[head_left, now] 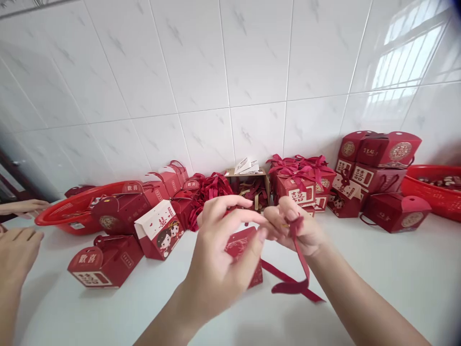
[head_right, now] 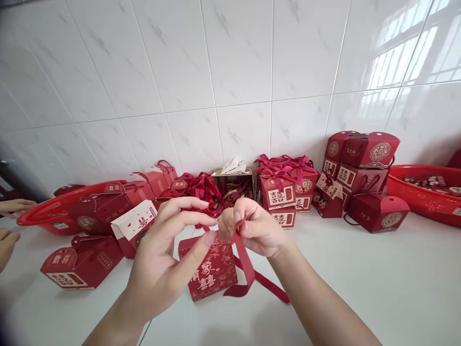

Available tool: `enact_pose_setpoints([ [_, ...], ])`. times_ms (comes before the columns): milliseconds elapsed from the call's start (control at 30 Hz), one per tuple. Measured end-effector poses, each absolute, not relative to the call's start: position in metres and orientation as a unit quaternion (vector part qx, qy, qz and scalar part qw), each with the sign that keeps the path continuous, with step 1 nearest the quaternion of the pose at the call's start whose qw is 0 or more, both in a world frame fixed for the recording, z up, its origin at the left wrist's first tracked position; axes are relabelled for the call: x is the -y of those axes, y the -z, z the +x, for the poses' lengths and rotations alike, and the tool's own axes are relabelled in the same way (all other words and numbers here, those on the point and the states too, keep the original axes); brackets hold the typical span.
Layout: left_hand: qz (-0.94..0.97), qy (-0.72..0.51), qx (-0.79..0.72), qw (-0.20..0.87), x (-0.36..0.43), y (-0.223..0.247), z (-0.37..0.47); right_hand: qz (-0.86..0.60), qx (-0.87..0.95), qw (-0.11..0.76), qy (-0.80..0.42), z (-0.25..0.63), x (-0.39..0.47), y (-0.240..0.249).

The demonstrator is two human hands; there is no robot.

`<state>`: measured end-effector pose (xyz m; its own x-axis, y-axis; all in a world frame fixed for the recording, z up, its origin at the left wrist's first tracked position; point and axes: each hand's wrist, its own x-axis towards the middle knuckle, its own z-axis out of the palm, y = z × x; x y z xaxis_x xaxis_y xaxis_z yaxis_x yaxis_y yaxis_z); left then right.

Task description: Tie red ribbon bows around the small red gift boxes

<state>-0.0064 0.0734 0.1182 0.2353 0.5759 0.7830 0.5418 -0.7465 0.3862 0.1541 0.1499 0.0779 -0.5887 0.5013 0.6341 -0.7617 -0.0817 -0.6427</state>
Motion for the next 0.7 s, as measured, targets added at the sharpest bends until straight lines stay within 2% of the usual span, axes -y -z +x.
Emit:
enact_pose_setpoints([
  [100,0.820,-0.462,-0.338,-0.009,-0.061,-0.130,0.008,0.163,0.478,0.410,-0.760,0.146,-0.143,-0.072],
  [200,0.826,-0.464,-0.320,0.027,-0.055,-0.128,0.012,0.183,0.465,0.393,-0.772,0.140,-0.141,-0.067],
  [400,0.839,-0.440,-0.307,0.092,-0.062,-0.125,0.007,0.214,0.555,0.380,-0.708,0.146,-0.146,-0.072],
  [567,0.853,-0.422,-0.302,0.065,-0.065,-0.128,0.002,0.174,0.634,0.392,-0.644,0.160,-0.145,-0.078],
  [700,0.846,-0.443,-0.297,-0.010,-0.067,-0.127,-0.002,0.112,0.666,0.439,-0.593,0.170,-0.140,-0.082],
])
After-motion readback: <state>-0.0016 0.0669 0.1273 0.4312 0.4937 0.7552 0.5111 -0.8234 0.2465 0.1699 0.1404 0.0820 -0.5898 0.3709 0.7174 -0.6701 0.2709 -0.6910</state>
